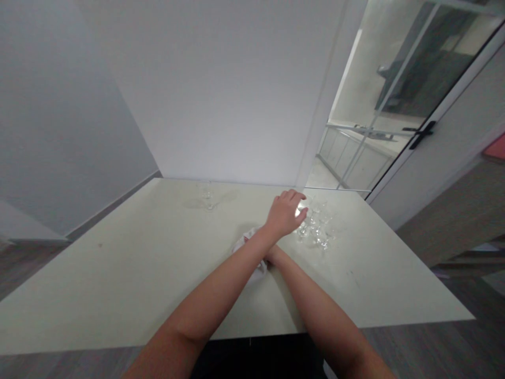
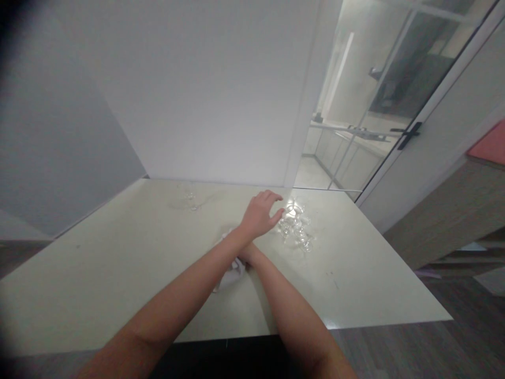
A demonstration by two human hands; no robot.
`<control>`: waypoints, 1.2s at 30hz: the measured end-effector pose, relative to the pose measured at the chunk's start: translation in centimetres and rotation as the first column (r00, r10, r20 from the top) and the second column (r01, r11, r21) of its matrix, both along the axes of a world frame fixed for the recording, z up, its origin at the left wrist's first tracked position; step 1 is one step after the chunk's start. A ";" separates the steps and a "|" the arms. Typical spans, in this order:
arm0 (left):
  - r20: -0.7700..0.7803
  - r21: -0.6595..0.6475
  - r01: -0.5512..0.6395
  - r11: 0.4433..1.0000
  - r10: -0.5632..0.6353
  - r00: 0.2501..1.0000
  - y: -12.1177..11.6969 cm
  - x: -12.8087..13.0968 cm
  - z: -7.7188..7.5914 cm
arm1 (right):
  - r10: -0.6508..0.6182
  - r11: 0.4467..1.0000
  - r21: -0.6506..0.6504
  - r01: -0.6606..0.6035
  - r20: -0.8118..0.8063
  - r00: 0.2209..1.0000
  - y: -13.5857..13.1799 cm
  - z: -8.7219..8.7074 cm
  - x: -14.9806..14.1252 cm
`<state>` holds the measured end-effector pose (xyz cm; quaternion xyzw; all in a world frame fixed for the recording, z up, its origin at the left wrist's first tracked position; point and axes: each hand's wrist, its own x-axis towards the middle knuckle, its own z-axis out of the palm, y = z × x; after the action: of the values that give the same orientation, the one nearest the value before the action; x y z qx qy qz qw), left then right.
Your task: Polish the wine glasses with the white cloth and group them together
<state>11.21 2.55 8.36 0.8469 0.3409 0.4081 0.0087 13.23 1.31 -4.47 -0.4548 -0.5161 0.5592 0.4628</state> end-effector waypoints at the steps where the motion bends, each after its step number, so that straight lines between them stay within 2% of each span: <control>1: 0.078 0.033 -0.041 0.999 0.039 0.996 0.6 -1.8 -0.1 | -0.008 1.000 0.009 0.008 0.001 1.000 -0.1 0.1 -0.2; 3: 0.271 0.096 -0.172 0.980 0.140 0.952 1.9 -6.0 -0.8 | -0.039 0.999 -0.012 0.038 -0.043 0.998 -0.1 0.2 -0.6; 4: 0.380 0.115 -0.271 0.956 0.210 0.901 2.7 -8.4 -1.4 | -0.055 0.998 -0.048 0.051 -0.094 0.994 -0.1 0.2 -0.8; 6: 0.581 0.088 -0.475 0.876 0.342 0.739 4.0 -13.1 -3.0 | -0.084 0.988 -0.142 0.054 -0.213 0.973 -0.1 0.3 -1.1; 8: 0.692 -0.031 -0.609 0.793 0.457 0.559 5.2 -17.2 -5.0 | -0.104 0.978 -0.205 0.042 -0.303 0.947 -0.1 0.3 -1.3; 10: 0.727 -0.193 -0.641 0.743 0.547 0.415 6.1 -20.3 -7.1 | -0.119 0.973 -0.225 0.042 -0.341 0.933 -0.2 0.4 -1.3; 11: 0.709 -0.271 -0.603 0.751 0.579 0.402 6.6 -21.3 -8.2 | -0.119 0.972 -0.234 0.036 -0.350 0.929 -0.3 0.4 -1.4; 13: 0.665 -0.410 -0.458 0.789 0.602 0.441 7.6 -22.7 -10.2 | -0.125 0.963 -0.270 0.019 -0.380 0.916 -0.4 0.4 -1.4; 15: 0.628 -0.553 -0.277 0.785 0.612 0.481 8.7 -23.2 -11.8 | -0.132 0.960 -0.280 0.011 -0.421 0.897 -0.5 0.4 -1.4; 18: 0.610 -0.609 -0.150 0.779 0.581 0.539 10.6 -23.1 -13.2 | -0.216 0.959 -0.264 0.101 -0.454 0.864 -0.3 0.4 -1.4; 21: 0.623 -0.566 -0.135 0.813 0.529 0.577 12.2 -22.6 -13.6 | -0.268 0.952 -0.270 0.146 -0.497 0.826 0.2 0.4 -1.2; 24: 0.630 -0.515 -0.166 0.841 0.503 0.592 13.1 -22.2 -13.6 | -0.275 0.940 -0.327 0.095 -0.567 0.776 0.4 0.6 -1.0; 26: 0.619 -0.501 -0.212 0.839 0.519 0.590 13.2 -22.0 -13.5 | -0.281 0.932 -0.357 0.058 -0.614 0.738 0.6 0.9 -0.7; 29: 0.640 -0.493 -0.232 0.839 0.530 0.557 12.5 -21.1 -13.0 | -0.270 0.946 -0.320 0.050 -0.694 0.667 0.7 1.4 -0.4; 33: 0.745 -0.500 -0.200 0.843 0.536 0.398 10.0 -18.6 -11.8 | -0.220 0.969 -0.243 0.045 -0.763 0.607 0.8 1.8 -0.1; 34: 0.749 -0.506 -0.194 0.840 0.540 0.384 9.1 -17.8 -11.4 | -0.196 0.972 -0.233 0.017 -0.772 0.605 0.7 1.9 -0.1; 35: 0.738 -0.509 -0.173 0.843 0.531 0.416 8.2 -17.0 -11.0 | -0.172 0.974 -0.226 -0.014 -0.779 0.603 0.7 2.0 -0.1; 36: 0.717 -0.511 -0.134 0.849 0.507 0.478 7.2 -16.2 -10.6 | -0.149 0.975 -0.218 -0.042 -0.784 0.602 0.6 2.1 -0.1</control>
<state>-4.98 9.78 -2.28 0.4484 0.5238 0.6771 0.2572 13.11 1.95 -2.39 -0.2206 -0.1788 0.7407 0.6089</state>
